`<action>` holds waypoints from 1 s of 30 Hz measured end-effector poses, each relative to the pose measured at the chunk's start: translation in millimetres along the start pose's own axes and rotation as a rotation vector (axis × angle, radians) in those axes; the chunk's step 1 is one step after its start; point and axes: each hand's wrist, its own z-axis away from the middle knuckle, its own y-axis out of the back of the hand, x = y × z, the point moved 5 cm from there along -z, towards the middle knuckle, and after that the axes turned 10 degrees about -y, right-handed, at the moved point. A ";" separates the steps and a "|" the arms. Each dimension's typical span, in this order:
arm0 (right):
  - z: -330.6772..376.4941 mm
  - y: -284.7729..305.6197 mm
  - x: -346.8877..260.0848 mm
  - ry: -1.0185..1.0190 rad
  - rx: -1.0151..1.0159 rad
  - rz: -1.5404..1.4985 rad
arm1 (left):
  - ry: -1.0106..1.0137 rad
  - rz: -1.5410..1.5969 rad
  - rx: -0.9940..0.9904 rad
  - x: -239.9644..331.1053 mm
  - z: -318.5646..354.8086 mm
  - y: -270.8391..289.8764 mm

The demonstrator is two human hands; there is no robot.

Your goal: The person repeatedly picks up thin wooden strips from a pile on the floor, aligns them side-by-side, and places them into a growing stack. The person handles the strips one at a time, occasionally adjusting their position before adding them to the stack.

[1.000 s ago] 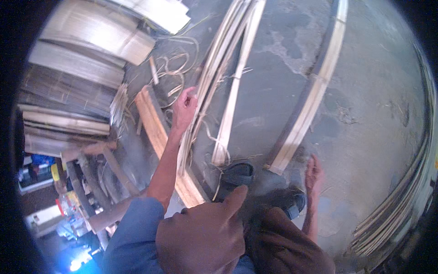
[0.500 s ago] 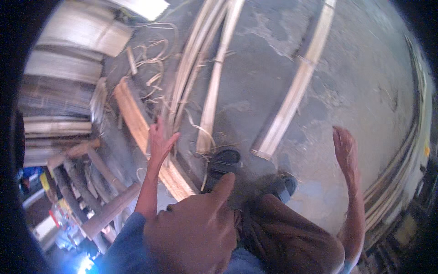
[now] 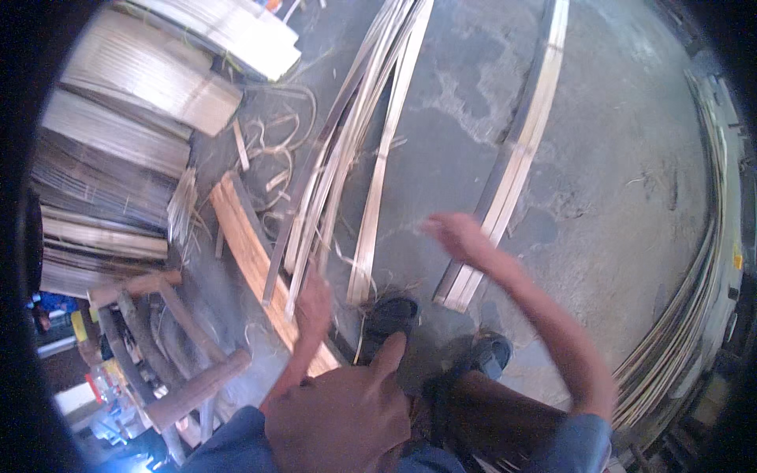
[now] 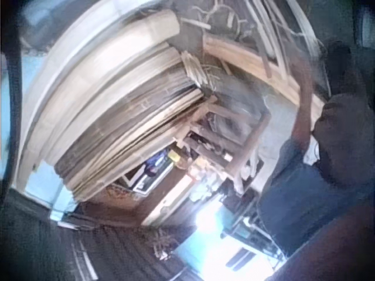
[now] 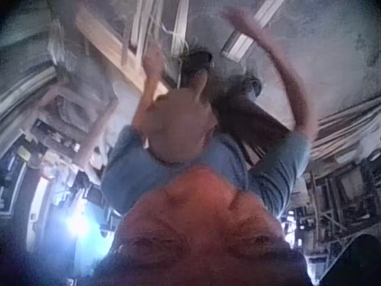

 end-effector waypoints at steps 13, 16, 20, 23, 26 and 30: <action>-60.8 -47.0 -158.3 -0.240 0.341 -1.194 | -0.065 0.633 0.292 38.7 18.7 -28.7; -58.2 -2.7 -132.0 -0.220 0.329 -1.180 | -0.068 1.166 -0.303 79.9 -9.7 -42.5; -69.5 43.4 -114.0 -0.081 0.330 -1.076 | -0.021 1.260 -0.557 100.6 -49.3 -50.0; -83.9 79.9 -93.1 -0.034 0.255 -1.002 | -0.167 1.289 -0.609 125.8 -89.0 -58.9; -90.5 92.9 -71.1 -0.089 0.241 -0.992 | -0.094 1.354 -0.604 144.7 -100.1 -74.5; -91.5 106.8 -10.8 -0.300 0.226 -0.682 | -0.126 1.395 -0.658 156.7 -116.6 -112.8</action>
